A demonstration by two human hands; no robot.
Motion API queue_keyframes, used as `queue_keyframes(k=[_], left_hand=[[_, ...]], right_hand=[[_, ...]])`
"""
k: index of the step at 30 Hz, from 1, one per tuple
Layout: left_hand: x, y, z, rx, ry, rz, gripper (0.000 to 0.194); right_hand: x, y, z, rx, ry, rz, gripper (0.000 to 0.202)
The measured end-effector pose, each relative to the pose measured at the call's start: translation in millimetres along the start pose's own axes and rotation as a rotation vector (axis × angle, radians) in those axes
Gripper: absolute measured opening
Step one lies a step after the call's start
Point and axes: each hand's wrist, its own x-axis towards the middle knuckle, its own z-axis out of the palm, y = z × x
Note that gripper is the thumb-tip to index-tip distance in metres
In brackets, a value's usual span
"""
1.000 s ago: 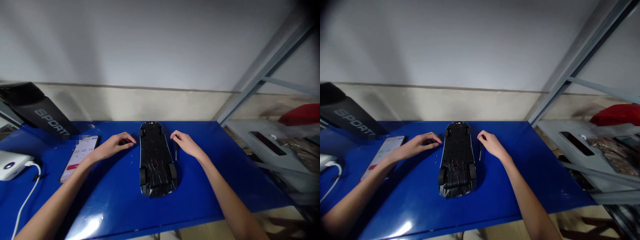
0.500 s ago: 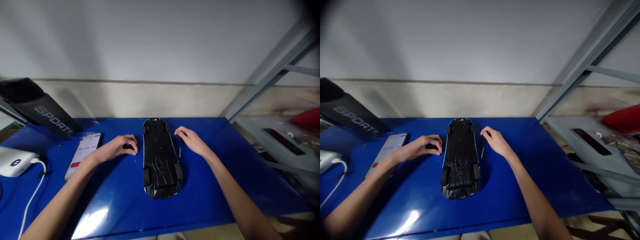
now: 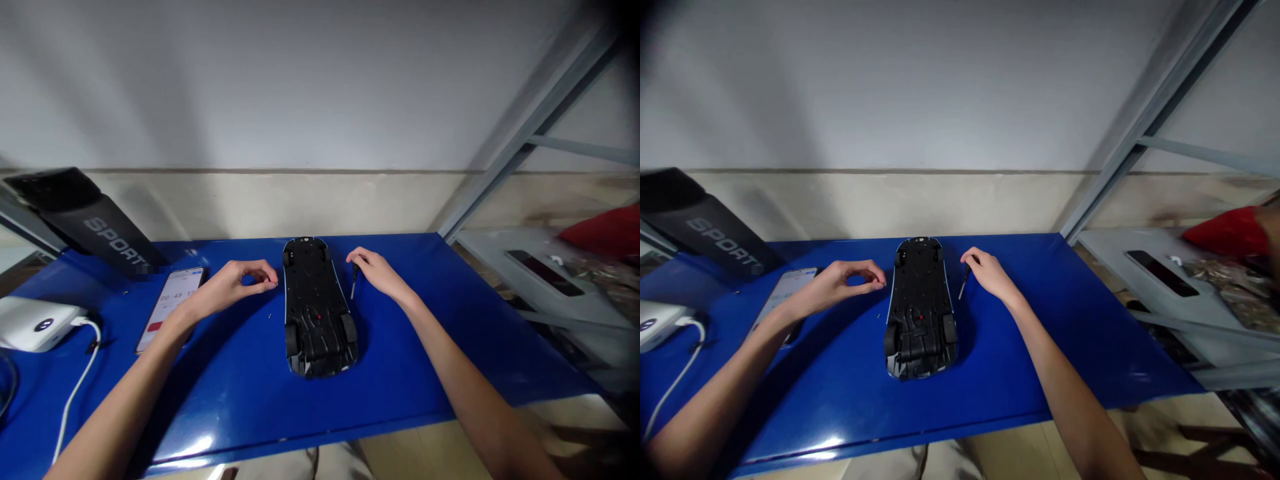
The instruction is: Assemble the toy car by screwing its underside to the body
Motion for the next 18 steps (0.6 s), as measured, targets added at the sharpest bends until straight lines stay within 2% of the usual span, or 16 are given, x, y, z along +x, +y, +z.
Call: queue_keyframes(k=[5, 8, 18], left_hand=[[-2.7, 18.3, 8.9, 0.148, 0.120, 0.112, 0.019], [-4.8, 24.1, 14.9, 0.202, 0.146, 0.180, 0.016], [-2.8, 19.3, 20.8, 0.163, 0.139, 0.181, 0.018]], right_hand=[[1.1, 1.5, 0.1, 0.007, 0.022, -0.004, 0.030], [2.4, 4.5, -0.3, 0.004, 0.037, 0.003, 0.030], [1.6, 3.2, -3.5, 0.002, 0.040, 0.015, 0.031]])
